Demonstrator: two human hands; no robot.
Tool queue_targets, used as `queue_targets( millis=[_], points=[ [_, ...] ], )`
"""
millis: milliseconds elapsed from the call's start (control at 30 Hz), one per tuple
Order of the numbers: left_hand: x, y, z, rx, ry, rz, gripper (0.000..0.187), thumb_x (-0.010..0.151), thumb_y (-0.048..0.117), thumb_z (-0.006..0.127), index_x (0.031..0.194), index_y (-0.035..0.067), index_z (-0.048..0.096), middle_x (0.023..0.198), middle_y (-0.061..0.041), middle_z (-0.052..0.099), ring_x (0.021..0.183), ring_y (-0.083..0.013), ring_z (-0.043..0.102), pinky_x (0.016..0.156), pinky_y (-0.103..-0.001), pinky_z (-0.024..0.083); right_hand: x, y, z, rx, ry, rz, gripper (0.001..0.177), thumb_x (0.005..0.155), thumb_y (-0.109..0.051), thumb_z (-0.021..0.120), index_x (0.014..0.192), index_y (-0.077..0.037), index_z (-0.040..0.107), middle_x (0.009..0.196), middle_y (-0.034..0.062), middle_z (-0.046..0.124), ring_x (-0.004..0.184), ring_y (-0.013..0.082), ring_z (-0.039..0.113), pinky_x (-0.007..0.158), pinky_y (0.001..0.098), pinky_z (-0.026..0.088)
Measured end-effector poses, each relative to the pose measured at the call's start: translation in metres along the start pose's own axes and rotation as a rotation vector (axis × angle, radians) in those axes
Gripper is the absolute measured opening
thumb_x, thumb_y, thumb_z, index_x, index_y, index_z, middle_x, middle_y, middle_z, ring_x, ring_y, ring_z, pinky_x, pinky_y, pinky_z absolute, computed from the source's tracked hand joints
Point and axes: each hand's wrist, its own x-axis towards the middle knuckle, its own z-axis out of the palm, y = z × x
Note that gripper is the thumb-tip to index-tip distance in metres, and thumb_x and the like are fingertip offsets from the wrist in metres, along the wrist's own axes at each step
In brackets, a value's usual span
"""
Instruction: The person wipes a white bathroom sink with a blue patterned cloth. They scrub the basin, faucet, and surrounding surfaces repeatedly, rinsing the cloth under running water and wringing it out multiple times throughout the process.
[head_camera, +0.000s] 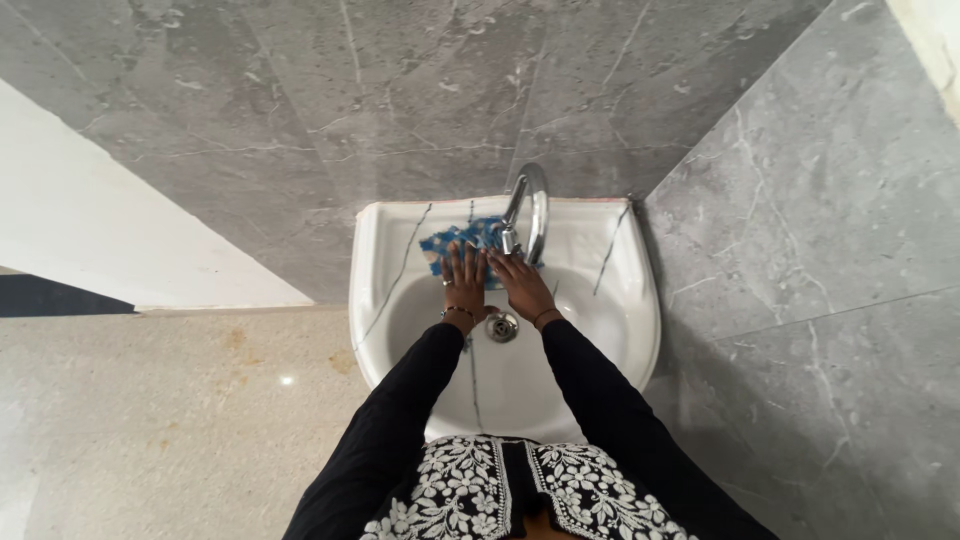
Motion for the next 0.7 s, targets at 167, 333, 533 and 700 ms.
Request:
queue_targets(
  millis=[167, 333, 533, 700],
  points=[
    [0.008, 0.041, -0.016, -0.040, -0.066, 0.041, 0.137, 0.077, 0.088, 0.058, 0.164, 0.000, 0.001, 0.170, -0.029, -0.005, 0.152, -0.0530, -0.013, 0.120, -0.067, -0.005, -0.013, 0.043, -0.010, -0.062, -0.058, 0.030, 0.063, 0.098, -0.010, 0.058, 0.157, -0.025, 0.044, 0.162, 0.0004, 0.043, 0.151, 0.0256, 0.039, 0.131, 0.0436, 0.024],
    [0.029, 0.086, -0.012, -0.137, -0.156, -0.029, 0.125, 0.086, 0.082, 0.055, 0.163, -0.004, 0.008, 0.169, -0.032, -0.003, 0.154, -0.0540, -0.012, 0.122, -0.067, -0.004, -0.015, 0.072, -0.030, -0.163, -0.162, -0.020, 0.084, 0.082, -0.035, 0.078, 0.153, -0.013, 0.038, 0.165, 0.0098, 0.029, 0.155, 0.0284, 0.022, 0.129, 0.0447, 0.011],
    [0.065, 0.140, 0.009, -0.117, -0.092, -0.198, 0.118, 0.088, 0.068, 0.060, 0.162, -0.003, 0.001, 0.167, -0.031, -0.001, 0.147, -0.0568, -0.007, 0.115, -0.067, -0.001, -0.018, 0.095, -0.028, -0.115, 0.142, -0.176, 0.097, 0.076, -0.038, 0.084, 0.157, -0.015, 0.035, 0.164, 0.0086, 0.031, 0.151, 0.0277, 0.022, 0.124, 0.0478, 0.011],
    [0.092, 0.164, -0.006, -0.202, -0.055, 0.028, 0.122, 0.084, 0.075, 0.063, 0.166, 0.007, 0.004, 0.172, -0.018, 0.005, 0.156, -0.0447, 0.000, 0.129, -0.062, -0.006, -0.031, 0.142, -0.031, -0.186, -0.157, 0.171, 0.099, 0.076, -0.041, 0.083, 0.157, -0.017, 0.032, 0.165, 0.0072, 0.032, 0.154, 0.0293, 0.025, 0.129, 0.0449, 0.016]
  ],
)
